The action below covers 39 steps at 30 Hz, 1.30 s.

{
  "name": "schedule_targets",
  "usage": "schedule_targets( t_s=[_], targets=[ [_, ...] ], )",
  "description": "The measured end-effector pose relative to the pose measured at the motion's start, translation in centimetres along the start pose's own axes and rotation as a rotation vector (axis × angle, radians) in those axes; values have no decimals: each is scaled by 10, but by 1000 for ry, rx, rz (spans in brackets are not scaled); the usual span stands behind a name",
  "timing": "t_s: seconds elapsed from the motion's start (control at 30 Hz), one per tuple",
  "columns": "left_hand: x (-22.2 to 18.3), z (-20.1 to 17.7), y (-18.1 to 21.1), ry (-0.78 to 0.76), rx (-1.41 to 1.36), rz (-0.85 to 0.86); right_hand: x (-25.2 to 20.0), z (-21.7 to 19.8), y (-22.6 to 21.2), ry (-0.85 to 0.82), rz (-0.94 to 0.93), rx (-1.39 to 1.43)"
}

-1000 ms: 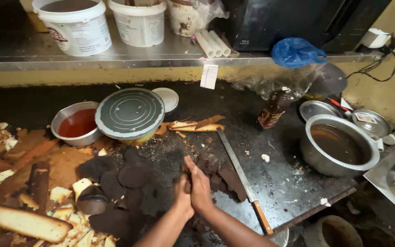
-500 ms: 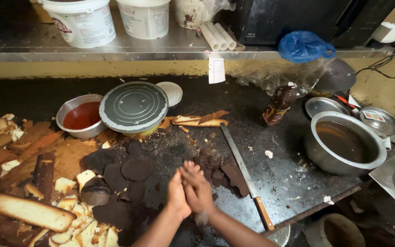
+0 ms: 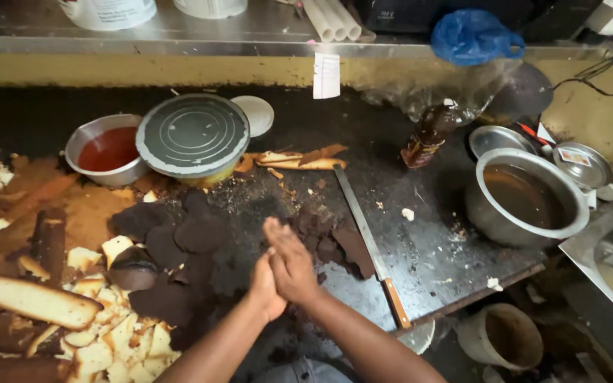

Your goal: The person crumbles pieces of dark, burnt bread by hand on a counter near a sink and various containers.

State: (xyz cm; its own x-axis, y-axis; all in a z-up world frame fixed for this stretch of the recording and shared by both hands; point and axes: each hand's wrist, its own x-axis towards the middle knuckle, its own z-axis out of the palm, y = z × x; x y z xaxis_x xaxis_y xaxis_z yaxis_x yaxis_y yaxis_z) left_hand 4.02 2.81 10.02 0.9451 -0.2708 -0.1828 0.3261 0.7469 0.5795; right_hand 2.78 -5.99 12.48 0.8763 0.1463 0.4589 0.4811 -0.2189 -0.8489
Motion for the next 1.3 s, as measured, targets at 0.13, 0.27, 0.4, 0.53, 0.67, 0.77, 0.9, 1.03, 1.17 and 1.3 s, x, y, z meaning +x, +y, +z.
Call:
schedule_targets(
  t_s=[0.13, 0.27, 0.4, 0.53, 0.67, 0.77, 0.9, 1.03, 1.17, 1.3],
  targets=[
    [2, -1, 11, 107, -105, -94, -9, -4, -11, -3, -159, -283],
    [-7, -3, -11, 149, -69, -160, 1, -7, -1, -53, -41, -254],
    [-5, -1, 7, 145, -95, -185, -10, -11, -4, 14, -200, -414],
    [-1, 0, -16, 140, -78, -153, -10, -18, 5, -23, -118, -289],
    [-3, -9, -14, 141, -76, -216, -18, -22, 10, 32, -100, -390],
    [0, -11, -39, -26, -209, -33, -36, -17, 11, -99, -54, -305],
    [-16, -19, -43, 132, -15, -229, -35, -28, 32, -68, -65, -317],
    [-5, -19, -45, 98, -157, -98, -37, -18, 32, -124, -102, -365],
    [-13, -27, -35, 107, -67, -258, -31, -27, 26, -19, -88, -354],
    [-4, -15, -41, 88, -171, -60, -42, -22, 15, -132, -53, -266]
  ],
)
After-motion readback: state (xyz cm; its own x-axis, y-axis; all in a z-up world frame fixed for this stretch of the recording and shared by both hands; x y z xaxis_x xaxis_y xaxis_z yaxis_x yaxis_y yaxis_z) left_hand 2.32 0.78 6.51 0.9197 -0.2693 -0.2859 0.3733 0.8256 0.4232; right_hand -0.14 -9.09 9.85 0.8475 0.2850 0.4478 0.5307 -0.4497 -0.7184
